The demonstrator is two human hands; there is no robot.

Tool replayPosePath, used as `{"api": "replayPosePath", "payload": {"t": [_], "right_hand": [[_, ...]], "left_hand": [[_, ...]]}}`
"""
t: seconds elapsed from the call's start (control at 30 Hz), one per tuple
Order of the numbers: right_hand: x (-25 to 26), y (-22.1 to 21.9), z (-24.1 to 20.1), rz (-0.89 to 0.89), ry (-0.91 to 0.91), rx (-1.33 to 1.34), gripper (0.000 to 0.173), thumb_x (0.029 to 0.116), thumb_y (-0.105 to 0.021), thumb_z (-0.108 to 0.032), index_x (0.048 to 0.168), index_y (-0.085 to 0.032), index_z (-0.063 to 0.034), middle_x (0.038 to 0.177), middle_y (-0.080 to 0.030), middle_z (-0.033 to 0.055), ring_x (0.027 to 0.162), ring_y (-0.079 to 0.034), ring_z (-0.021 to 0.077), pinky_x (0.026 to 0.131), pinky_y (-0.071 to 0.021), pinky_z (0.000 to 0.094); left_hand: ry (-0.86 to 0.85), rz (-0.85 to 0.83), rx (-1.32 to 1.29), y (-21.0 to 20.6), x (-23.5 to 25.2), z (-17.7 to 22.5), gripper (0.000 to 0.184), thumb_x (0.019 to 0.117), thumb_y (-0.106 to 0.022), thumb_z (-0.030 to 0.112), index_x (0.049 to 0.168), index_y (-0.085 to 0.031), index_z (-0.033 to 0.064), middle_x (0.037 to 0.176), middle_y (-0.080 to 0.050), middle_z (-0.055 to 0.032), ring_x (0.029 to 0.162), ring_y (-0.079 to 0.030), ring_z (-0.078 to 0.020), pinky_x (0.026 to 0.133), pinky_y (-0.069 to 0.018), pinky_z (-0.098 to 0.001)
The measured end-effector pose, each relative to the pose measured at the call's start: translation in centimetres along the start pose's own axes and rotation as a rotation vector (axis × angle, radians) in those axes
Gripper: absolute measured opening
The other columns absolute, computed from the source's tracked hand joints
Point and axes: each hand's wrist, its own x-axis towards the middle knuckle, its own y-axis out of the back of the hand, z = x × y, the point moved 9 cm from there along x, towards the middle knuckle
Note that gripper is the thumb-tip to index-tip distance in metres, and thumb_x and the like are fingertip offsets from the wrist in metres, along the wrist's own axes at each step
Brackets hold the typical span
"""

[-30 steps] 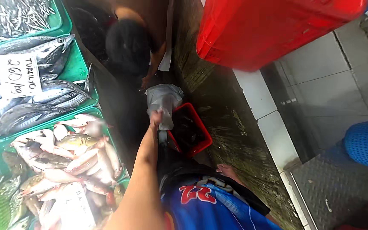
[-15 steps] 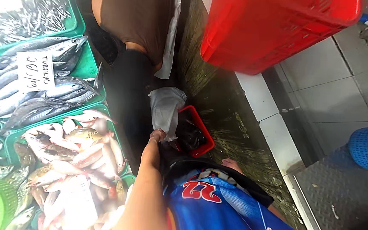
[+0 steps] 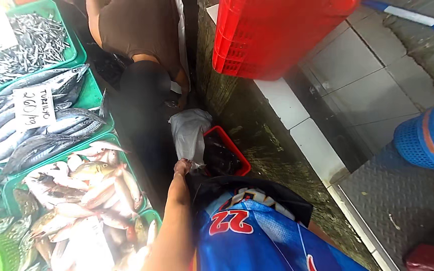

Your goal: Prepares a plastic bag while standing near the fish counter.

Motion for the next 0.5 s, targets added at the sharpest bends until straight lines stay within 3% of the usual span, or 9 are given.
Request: {"api": "replayPosePath", "payload": {"t": [0.1,0.17,0.2,0.27,0.3,0.37,0.5], "right_hand": [[-2.3,0.6,-1.1,-0.063,-0.015,-0.054,0.033,0.1077,-0.055,-0.015,0.123,-0.065,0.0121,0.129,-0.066,0.0272,0.119,-0.064,0.0300,0.107,-0.0454,0.0375],[-3.7,1.0,-1.6,0.035,0.214,-0.117,0.035,0.1079,-0.054,-0.020,0.114,-0.069,0.0117,0.113,-0.070,0.0283,0.102,-0.069,0.0284,0.093,-0.0533,0.0343],[-5.9,1.5,-3.0,0.068,0.221,-0.128,0.035,0.1080,-0.054,-0.018,0.114,-0.068,0.0130,0.112,-0.071,0.0291,0.101,-0.070,0.0284,0.091,-0.0545,0.0335],[-13.5,2.4,-8.5,-0.027,-0.007,-0.229,0.032,0.1108,-0.043,-0.010,0.131,-0.059,0.0102,0.135,-0.062,0.0225,0.120,-0.060,0.0195,0.103,-0.0459,0.0270],[-16.1,2.8,-10.4,0.012,-0.050,-0.286,0.032,0.1102,-0.041,-0.006,0.133,-0.058,0.0082,0.139,-0.061,0.0190,0.123,-0.058,0.0154,0.103,-0.0443,0.0240],[-16.9,2.9,-11.1,0.150,-0.012,-0.352,0.030,0.1083,-0.042,-0.002,0.128,-0.062,0.0084,0.133,-0.066,0.0185,0.121,-0.061,0.0146,0.101,-0.0464,0.0228],[-16.8,2.7,-11.4,0.141,-0.007,-0.438,0.034,0.1090,-0.038,-0.002,0.133,-0.060,0.0072,0.138,-0.064,0.0164,0.127,-0.059,0.0122,0.104,-0.0443,0.0206]], "left_hand": [[0.009,0.019,-0.016,0.2,0.2,-0.4,0.052,0.1019,-0.049,0.054,0.129,-0.068,0.0136,0.129,-0.069,-0.0157,0.124,-0.064,-0.0339,0.102,-0.0499,-0.0612],[0.013,0.019,0.006,-0.2,0.1,-0.7,0.052,0.1014,-0.049,0.055,0.127,-0.069,0.0146,0.128,-0.069,-0.0154,0.122,-0.065,-0.0339,0.100,-0.0508,-0.0615],[0.014,0.015,0.014,-0.6,0.0,-0.9,0.052,0.1013,-0.048,0.056,0.127,-0.070,0.0152,0.128,-0.070,-0.0149,0.123,-0.065,-0.0338,0.100,-0.0509,-0.0617],[0.016,0.027,0.009,-1.3,-0.1,-1.1,0.051,0.1012,-0.049,0.055,0.127,-0.070,0.0161,0.128,-0.070,-0.0144,0.122,-0.065,-0.0334,0.100,-0.0511,-0.0618],[0.017,0.039,0.000,-1.5,-0.1,-1.1,0.051,0.1010,-0.049,0.055,0.127,-0.070,0.0165,0.127,-0.070,-0.0145,0.122,-0.065,-0.0334,0.100,-0.0512,-0.0618],[0.022,0.052,-0.023,-1.6,-0.2,-1.1,0.051,0.1009,-0.050,0.055,0.129,-0.069,0.0166,0.128,-0.069,-0.0146,0.124,-0.064,-0.0337,0.101,-0.0504,-0.0617],[0.019,0.047,-0.035,-1.1,-0.3,-0.7,0.051,0.1011,-0.050,0.054,0.129,-0.069,0.0167,0.128,-0.069,-0.0143,0.123,-0.064,-0.0330,0.101,-0.0505,-0.0613]]}}
